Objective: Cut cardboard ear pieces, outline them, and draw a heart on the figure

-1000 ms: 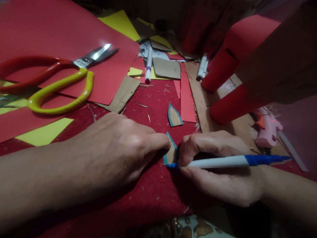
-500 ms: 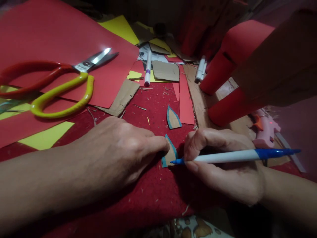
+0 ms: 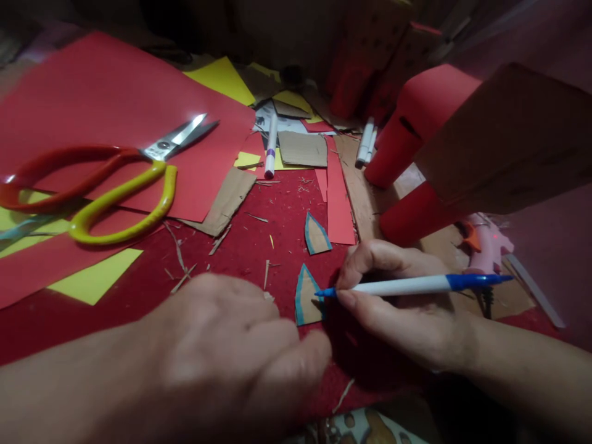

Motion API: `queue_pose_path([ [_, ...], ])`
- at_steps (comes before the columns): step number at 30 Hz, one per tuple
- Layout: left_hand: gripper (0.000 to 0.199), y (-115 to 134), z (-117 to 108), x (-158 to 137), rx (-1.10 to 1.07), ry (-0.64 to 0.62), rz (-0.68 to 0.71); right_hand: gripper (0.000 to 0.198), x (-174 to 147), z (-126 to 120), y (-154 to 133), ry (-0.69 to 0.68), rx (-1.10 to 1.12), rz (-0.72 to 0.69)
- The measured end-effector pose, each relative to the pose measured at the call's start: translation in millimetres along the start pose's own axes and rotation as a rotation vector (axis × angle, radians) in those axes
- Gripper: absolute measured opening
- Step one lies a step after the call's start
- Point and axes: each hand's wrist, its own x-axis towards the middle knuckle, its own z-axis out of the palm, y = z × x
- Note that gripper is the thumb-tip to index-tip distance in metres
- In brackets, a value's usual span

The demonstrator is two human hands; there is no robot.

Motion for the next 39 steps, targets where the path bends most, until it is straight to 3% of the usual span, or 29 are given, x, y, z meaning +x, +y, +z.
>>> queue_pose_path([
  [2,0.036,8,7,-5,0.051,-0.023,0.097,0.016,0,2,3,-0.034,-0.012,-0.06],
  [5,0.03,14,14,-7,0.167,-0.086,0.174,0.016,-1,5,7,-0.042,-0.018,-0.118],
  [10,0.036,20,18,-3,0.338,-0.072,0.081,0.017,-2,6,10,-0.036,-0.021,-0.122],
  [15,0.036,22,18,-4,0.317,-0.045,0.065,0.019,-2,4,9,-0.079,0.009,-0.111],
  [23,0.021,23,14,-3,0.363,-0.172,0.063,0.018,-3,6,14,-0.075,0.011,-0.16],
  [29,0.021,23,25,-9,0.341,-0.076,0.022,0.02,-1,4,4,-0.143,-0.026,-0.118],
  [39,0.031,23,28,-12,0.312,-0.051,0.012,0.022,4,4,3,-0.182,-0.027,-0.129],
])
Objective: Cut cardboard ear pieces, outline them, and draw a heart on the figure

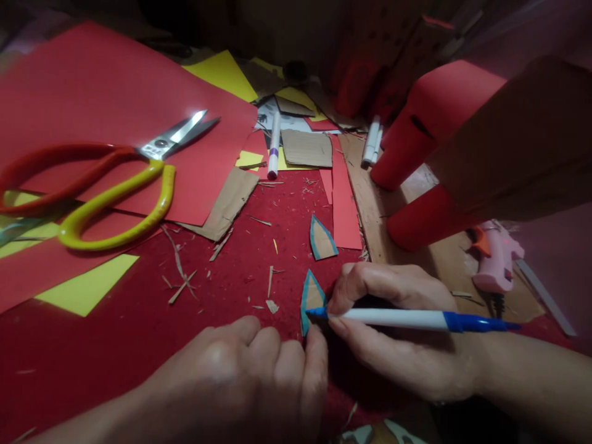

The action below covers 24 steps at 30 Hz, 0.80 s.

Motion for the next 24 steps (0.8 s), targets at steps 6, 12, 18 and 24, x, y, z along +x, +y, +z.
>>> queue_pose_path([
  [6,0.032,-0.4,-2.6,3.1,-0.016,-0.023,-0.021,0.021,0.9,-1.9,-2.5,-0.014,0.0,-0.004],
  [12,0.033,2.3,-0.1,-1.8,-0.043,0.008,-0.035,0.019,-2.9,-1.7,2.4,-0.013,0.004,0.01],
  [18,0.031,-2.9,-1.5,2.2,-0.036,-0.04,-0.014,0.018,-4.7,-0.6,3.6,0.016,0.024,0.039],
  [24,0.034,-0.3,0.4,1.5,-0.029,-0.036,-0.024,0.019,-4.7,-1.6,2.4,0.031,0.015,0.061],
])
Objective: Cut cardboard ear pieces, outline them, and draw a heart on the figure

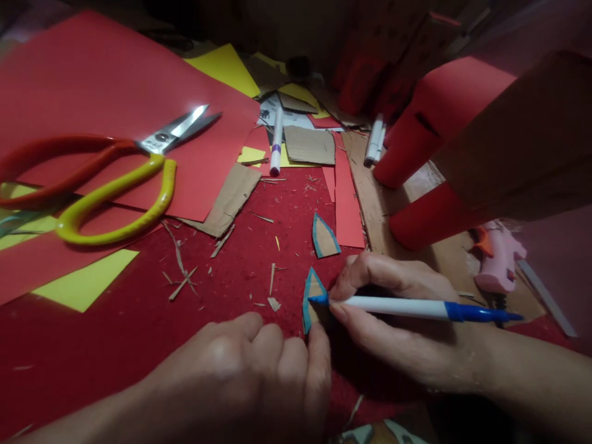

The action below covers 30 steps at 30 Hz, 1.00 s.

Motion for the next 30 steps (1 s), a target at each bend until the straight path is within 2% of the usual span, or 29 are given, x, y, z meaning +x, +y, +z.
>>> queue_pose_path([
  [7,0.032,1,3,-7,-0.011,0.017,0.003,0.016,2,1,-6,0.07,-0.041,0.074],
  [12,0.03,1,6,-18,-0.055,-0.06,-0.011,0.017,-2,3,-5,0.116,-0.045,0.074],
  [18,0.031,0,1,-5,0.016,0.03,0.011,0.018,-6,6,-3,0.18,-0.077,0.038],
  [30,0.042,-4,1,-6,-0.025,-0.037,-0.013,0.017,-8,9,1,0.238,-0.068,0.082],
])
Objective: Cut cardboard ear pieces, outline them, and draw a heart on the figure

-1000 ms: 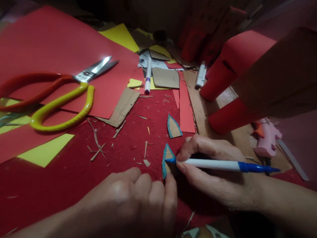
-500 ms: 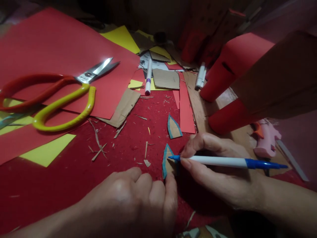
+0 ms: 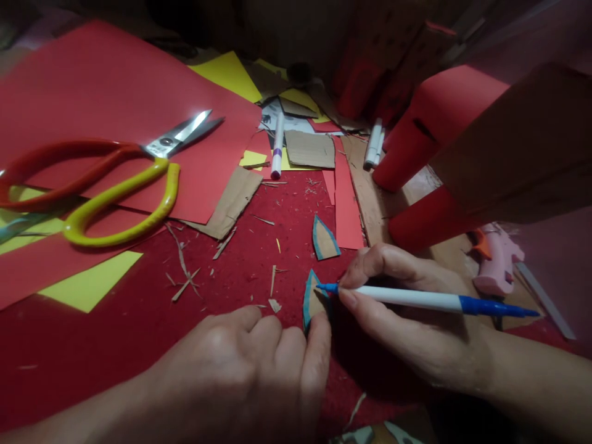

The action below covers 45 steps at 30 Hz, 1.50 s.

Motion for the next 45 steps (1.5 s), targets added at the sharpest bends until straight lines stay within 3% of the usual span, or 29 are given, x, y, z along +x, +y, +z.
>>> queue_pose_path([
  [13,0.046,-3,1,-5,-0.025,-0.051,0.041,0.012,12,-1,-19,0.02,-0.005,0.11],
  [24,0.051,-3,1,-6,-0.02,-0.089,0.053,0.017,8,-4,-8,-0.129,-0.074,0.006],
  [34,0.054,0,5,-13,-0.045,-0.094,0.021,0.017,10,-4,-6,-0.123,-0.054,0.008],
  [41,0.041,-2,5,-7,-0.012,-0.031,0.038,0.016,9,-1,-7,-0.092,-0.038,0.046],
  [45,0.047,-2,7,-8,-0.017,-0.041,0.026,0.014,9,-2,-11,-0.06,-0.047,0.068],
])
